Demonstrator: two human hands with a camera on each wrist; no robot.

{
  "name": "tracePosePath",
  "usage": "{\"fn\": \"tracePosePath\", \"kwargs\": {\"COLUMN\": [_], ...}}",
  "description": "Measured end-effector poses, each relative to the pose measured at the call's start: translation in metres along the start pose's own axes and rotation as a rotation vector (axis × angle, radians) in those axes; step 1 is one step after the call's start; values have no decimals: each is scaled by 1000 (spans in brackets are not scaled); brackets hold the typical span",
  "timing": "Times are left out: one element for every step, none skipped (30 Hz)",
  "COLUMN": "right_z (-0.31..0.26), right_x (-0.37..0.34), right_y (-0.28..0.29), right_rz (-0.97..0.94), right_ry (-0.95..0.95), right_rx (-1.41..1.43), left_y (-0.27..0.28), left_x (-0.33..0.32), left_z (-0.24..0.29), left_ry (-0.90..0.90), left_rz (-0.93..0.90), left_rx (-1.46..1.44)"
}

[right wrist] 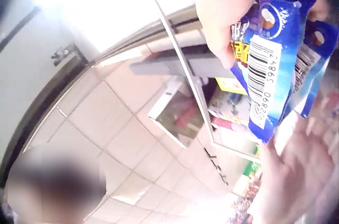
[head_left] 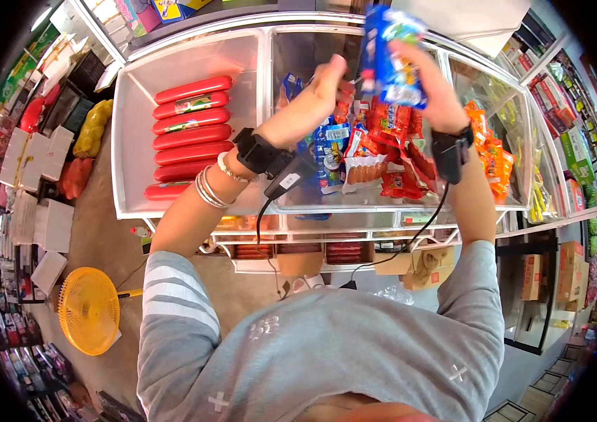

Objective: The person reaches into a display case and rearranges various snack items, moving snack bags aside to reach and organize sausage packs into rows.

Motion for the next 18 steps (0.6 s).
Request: {"fn": "tracePosePath", "kwargs": {"right_z": [-13,-21,-28,-36,-43,-45,-41,-37,-33,-30,-29,-29,-30,-32,-35,-36,-39,-41], "right_x": [-12,-10,-13,-13,-18,-21,-20,-14,-7,-6,-5,-5,-7,-8,-11,-10,-7,-7], "right_y": [10,28,29,26,-4,-10,-6,1,9,12,14,16,20,22,22,27,29,30], "right_rz": [139,163,207,248,241,210,201,195,256,225,246,265,281,294,338,336,308,281], "right_ry": [220,152,188,231,255,304,285,268,319,287,312,335,337,339,360,362,367,371], "right_rx": [-175,54,68,76,172,149,123,99,77,68,78,86,71,57,49,57,87,116], "left_y": [0,-3,-11,-14,-17,-23,-28,-30,-34,-39,-45,-51,-56,-64,-71,-74,-75,-77], "left_x": [1,-1,-10,-14,-20,-26,-24,-19,-15,-16,-15,-16,-15,-15,-14,-15,-13,-9], "left_z": [0,-4,0,-12,-10,-8,-13,-19,-22,-27,-28,-30,-37,-30,-28,-27,-23,-20], "left_ry": [-147,-289,-150,-62,-1,62,70,24,-24,-19,-154,-295,-401,-399,-307,-209,-267,-263], "left_rz": [-191,-390,-444,-541,-591,-643,-656,-607,-560,-580,-555,-522,-551,-557,-629,-699,-707,-709], "left_rx": [238,468,556,750,814,879,891,905,918,930,1086,1234,1300,1305,1436,1565,1556,1562]}}
Point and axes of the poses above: each hand's wrist, its own x-axis towards the middle knuckle, its own y-axis out of the back of the hand, z = x × y, the point moved 4 cm from there along x, towards the middle knuckle, and after that the axes turned 6 degrees about z, right-handed, at the moved point
